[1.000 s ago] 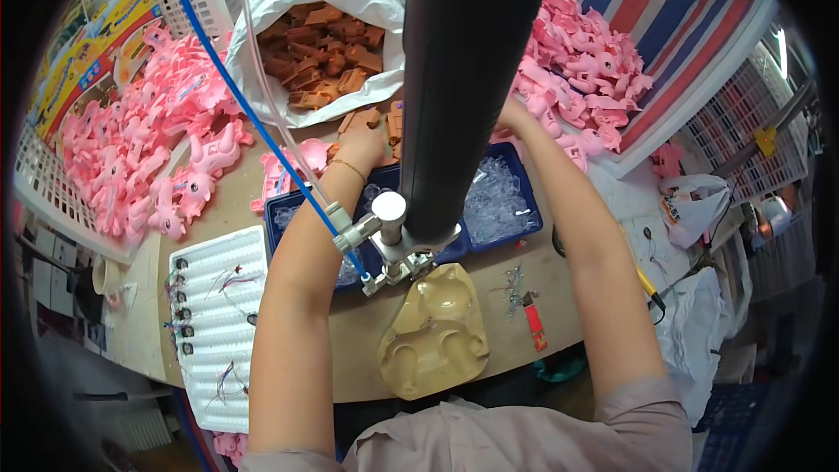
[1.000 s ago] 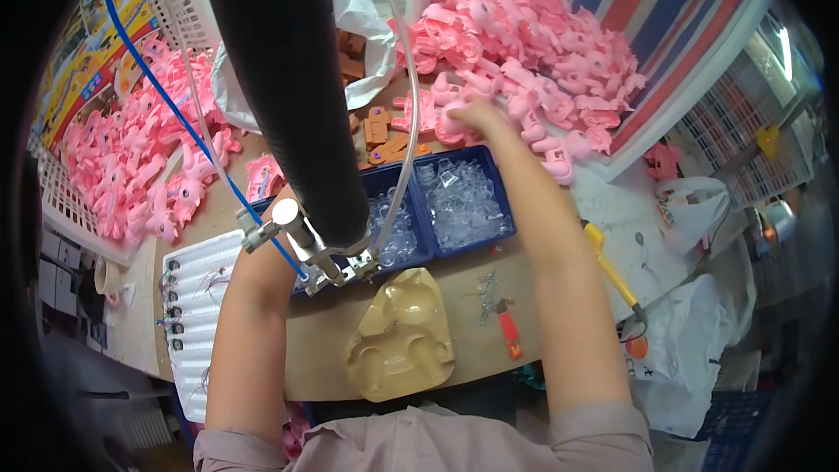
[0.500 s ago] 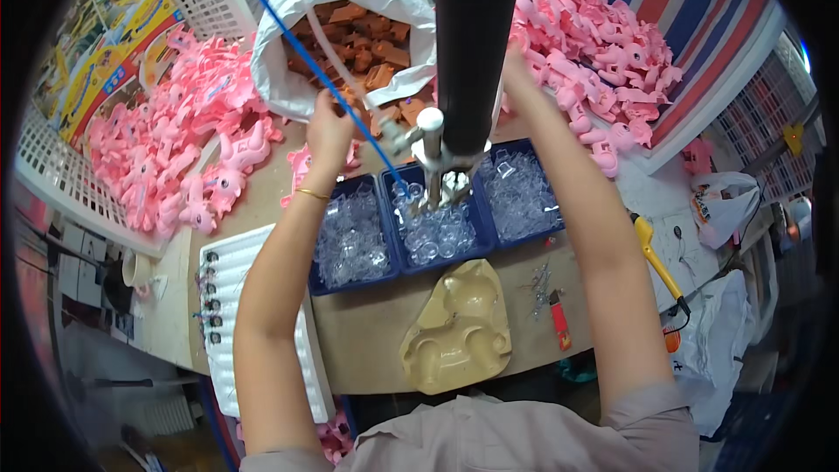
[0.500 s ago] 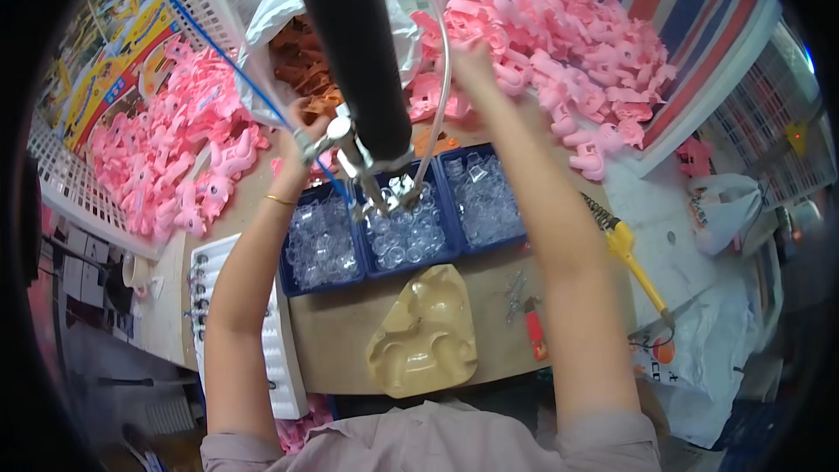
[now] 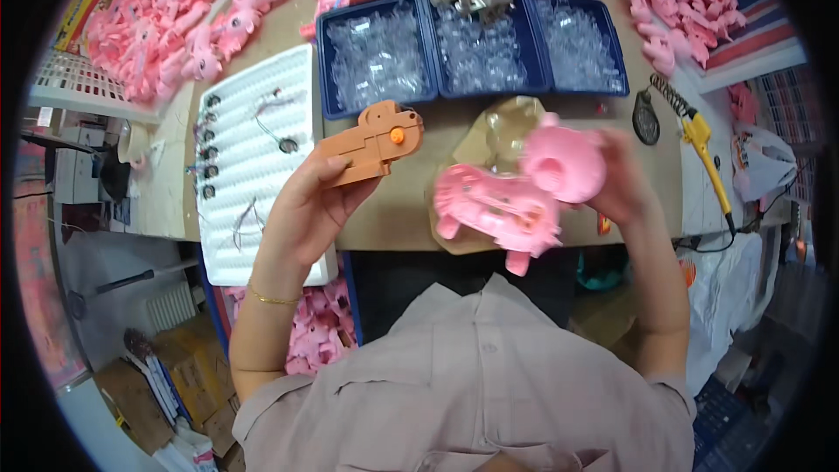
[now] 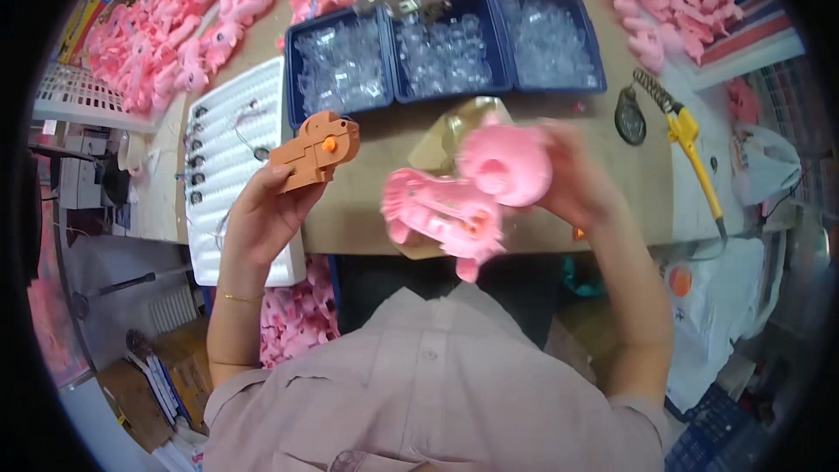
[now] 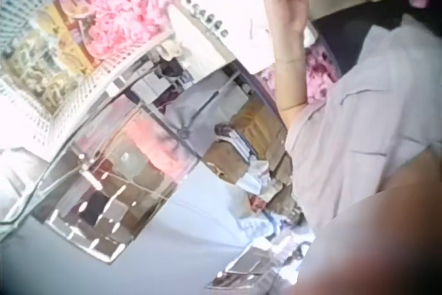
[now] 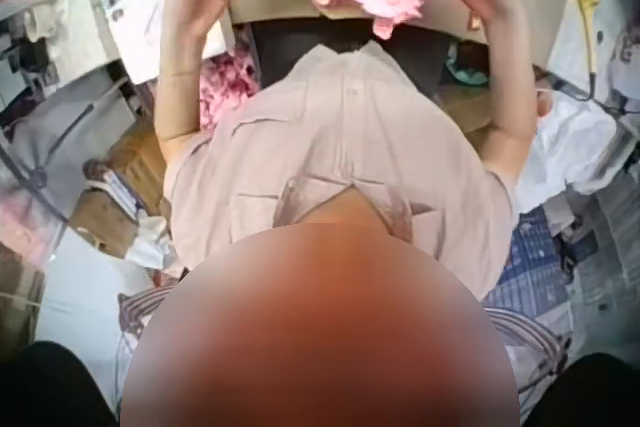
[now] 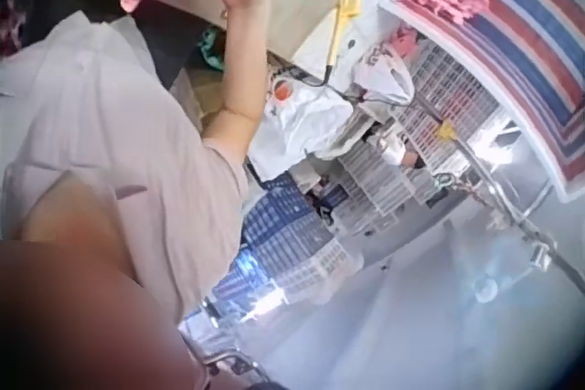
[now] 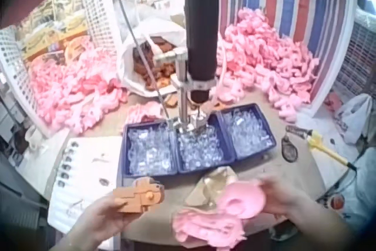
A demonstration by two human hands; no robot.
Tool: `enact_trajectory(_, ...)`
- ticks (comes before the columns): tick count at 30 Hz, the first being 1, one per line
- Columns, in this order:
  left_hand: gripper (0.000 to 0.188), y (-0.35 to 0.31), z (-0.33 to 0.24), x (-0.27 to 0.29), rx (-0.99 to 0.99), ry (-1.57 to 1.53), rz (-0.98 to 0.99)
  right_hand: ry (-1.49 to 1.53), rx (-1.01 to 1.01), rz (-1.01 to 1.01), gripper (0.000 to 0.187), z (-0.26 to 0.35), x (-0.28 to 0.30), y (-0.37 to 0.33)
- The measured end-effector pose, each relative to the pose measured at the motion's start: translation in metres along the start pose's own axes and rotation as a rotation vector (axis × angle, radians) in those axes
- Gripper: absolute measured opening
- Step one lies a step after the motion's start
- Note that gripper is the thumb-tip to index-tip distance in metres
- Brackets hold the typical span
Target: Assembling a pink toy pony by soldering wires to a circuit board and fitting internal components into the plastic shell.
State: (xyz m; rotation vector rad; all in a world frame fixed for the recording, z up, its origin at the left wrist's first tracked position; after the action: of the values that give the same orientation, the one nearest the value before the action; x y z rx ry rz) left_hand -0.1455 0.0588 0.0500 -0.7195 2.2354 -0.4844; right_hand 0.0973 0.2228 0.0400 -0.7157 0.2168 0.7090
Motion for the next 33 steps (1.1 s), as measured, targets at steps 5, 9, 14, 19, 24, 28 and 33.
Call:
enact_trajectory(5,0.042,-0.013,0.044,0.006,-0.015,-0.011,-0.038,-0.309,-0.176,0.139,0.055,-0.026,0.009,0.032)
enact_trajectory(9,0.04,-0.024,0.058,0.013,-0.034,0.048,-0.131,-1.324,0.546,-0.552,0.055,0.024,0.001,-0.012)
enact_trajectory(14,0.037,-0.012,0.063,-0.012,-0.023,0.224,-0.016,-1.783,1.018,-0.077,0.063,-0.054,-0.06,-0.033)
enact_trajectory(19,0.035,-0.002,0.054,-0.036,0.011,0.517,0.094,-1.337,1.168,-0.004,0.043,0.005,-0.073,-0.052)
enact_trajectory(24,0.033,0.0,0.048,-0.075,0.066,0.574,0.24,-1.363,1.41,0.183,0.027,0.02,-0.088,-0.059)
enact_trajectory(28,0.032,-0.005,0.056,-0.079,0.004,0.481,0.234,-1.395,1.554,-0.011,0.027,0.026,-0.085,-0.071)
enact_trajectory(33,0.039,-0.014,0.078,-0.077,-0.059,0.309,0.145,-1.367,1.664,-0.278,0.027,0.019,-0.075,-0.077)
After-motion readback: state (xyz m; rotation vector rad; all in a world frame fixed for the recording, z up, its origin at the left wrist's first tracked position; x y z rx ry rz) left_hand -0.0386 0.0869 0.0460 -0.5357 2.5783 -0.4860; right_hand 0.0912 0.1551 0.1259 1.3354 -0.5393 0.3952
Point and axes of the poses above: each hand's wrist, its own y-axis towards the middle knuckle, its own x-axis out of the back of the hand, z = x × y, the point moved 8 cm from there along y, towards the middle knuckle, and after that the axes turned 10 degrees about -z, right-handed, at the moved point
